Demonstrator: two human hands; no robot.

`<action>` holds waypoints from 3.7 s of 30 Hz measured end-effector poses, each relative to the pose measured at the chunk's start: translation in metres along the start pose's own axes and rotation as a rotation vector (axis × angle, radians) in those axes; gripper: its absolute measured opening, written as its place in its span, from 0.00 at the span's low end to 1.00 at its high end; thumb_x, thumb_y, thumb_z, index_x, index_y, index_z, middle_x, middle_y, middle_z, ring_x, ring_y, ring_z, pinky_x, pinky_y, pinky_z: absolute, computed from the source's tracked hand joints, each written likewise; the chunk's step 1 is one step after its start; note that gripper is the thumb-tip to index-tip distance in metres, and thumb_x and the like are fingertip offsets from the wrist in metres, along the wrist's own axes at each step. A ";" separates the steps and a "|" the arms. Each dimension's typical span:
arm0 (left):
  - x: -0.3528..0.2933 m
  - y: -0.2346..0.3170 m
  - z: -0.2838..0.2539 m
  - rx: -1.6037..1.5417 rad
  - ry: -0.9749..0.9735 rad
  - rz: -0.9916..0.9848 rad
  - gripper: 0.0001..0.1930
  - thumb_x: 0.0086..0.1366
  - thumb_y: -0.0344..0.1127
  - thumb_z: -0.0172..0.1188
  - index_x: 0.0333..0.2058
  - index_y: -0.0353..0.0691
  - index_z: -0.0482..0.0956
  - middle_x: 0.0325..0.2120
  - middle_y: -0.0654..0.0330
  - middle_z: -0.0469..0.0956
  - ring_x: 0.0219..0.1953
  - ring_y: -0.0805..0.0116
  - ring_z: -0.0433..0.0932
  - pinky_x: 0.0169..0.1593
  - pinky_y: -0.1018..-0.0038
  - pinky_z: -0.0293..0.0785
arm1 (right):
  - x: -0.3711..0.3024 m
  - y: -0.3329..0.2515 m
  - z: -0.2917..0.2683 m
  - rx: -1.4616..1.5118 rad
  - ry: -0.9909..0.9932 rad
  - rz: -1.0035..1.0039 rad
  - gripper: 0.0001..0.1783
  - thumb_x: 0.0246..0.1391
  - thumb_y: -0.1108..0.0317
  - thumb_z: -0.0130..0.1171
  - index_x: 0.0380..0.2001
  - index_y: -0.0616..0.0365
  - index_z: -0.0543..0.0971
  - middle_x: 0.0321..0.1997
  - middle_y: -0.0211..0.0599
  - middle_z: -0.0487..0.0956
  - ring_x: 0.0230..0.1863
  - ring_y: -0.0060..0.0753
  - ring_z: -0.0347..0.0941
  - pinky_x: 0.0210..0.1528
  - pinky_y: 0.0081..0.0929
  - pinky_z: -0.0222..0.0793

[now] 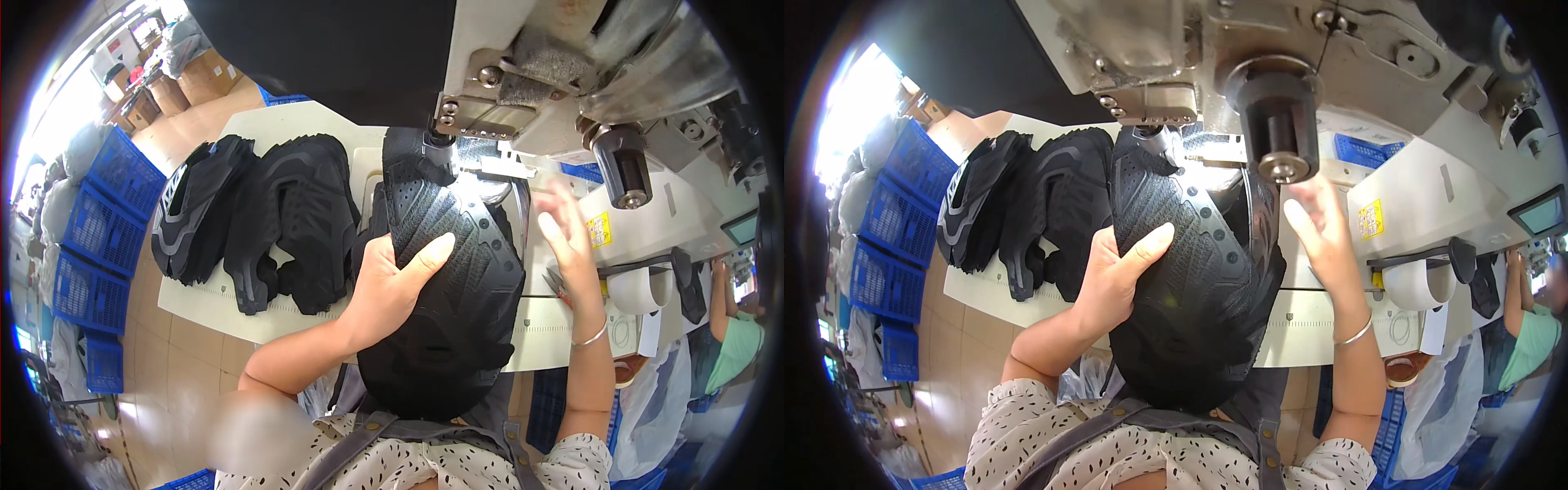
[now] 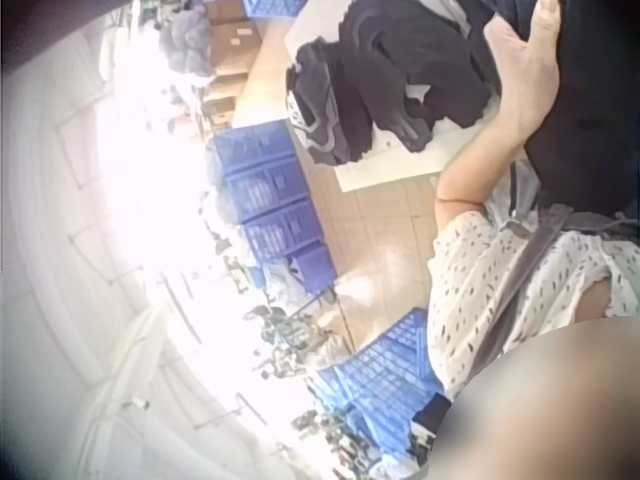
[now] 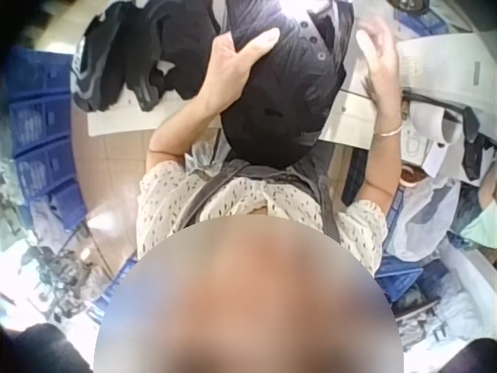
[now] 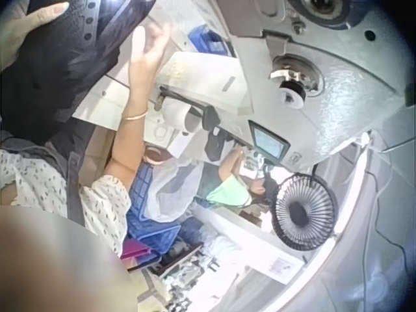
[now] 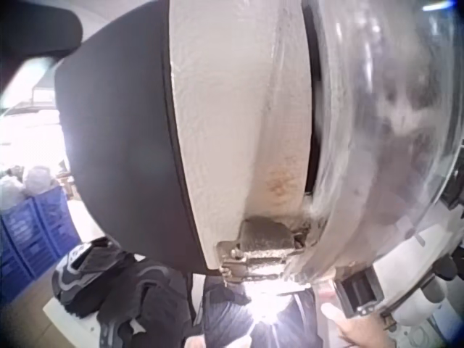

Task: Using a sewing machine to stitch together the components of a black mesh and leather shoe upper.

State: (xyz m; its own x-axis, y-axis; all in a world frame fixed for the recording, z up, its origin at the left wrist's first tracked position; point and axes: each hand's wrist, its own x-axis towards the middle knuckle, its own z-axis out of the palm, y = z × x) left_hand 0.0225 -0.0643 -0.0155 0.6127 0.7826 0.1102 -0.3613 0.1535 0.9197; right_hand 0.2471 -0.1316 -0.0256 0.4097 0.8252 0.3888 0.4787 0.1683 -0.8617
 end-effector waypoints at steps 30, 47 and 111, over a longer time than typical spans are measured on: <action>-0.030 0.013 -0.025 0.184 0.174 0.080 0.10 0.58 0.31 0.59 0.34 0.28 0.76 0.27 0.63 0.77 0.28 0.80 0.73 0.32 0.83 0.71 | -0.081 -0.026 0.015 0.347 0.133 0.058 0.20 0.54 0.71 0.51 0.50 0.68 0.66 0.47 0.37 0.71 0.47 0.25 0.67 0.52 0.21 0.59; 0.021 0.028 -0.036 0.201 0.175 0.031 0.13 0.57 0.34 0.60 0.32 0.26 0.75 0.27 0.61 0.77 0.26 0.81 0.73 0.31 0.85 0.71 | -0.037 -0.019 0.024 0.407 0.215 0.046 0.16 0.57 0.71 0.48 0.47 0.68 0.69 0.41 0.31 0.74 0.40 0.17 0.68 0.44 0.15 0.63; -0.086 0.004 -0.053 0.948 0.024 -0.132 0.14 0.54 0.40 0.61 0.25 0.34 0.73 0.21 0.58 0.76 0.25 0.68 0.76 0.28 0.78 0.69 | -0.083 -0.024 0.028 0.832 -0.036 0.361 0.28 0.52 0.77 0.47 0.58 0.67 0.56 0.56 0.42 0.65 0.53 0.30 0.64 0.56 0.24 0.57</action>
State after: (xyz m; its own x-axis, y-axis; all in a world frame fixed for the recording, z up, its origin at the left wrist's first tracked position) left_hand -0.0688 -0.0993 -0.0407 0.5894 0.8077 -0.0138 0.4355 -0.3033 0.8475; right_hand 0.1801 -0.1893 -0.0462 0.3950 0.9173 0.0507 -0.3952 0.2194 -0.8920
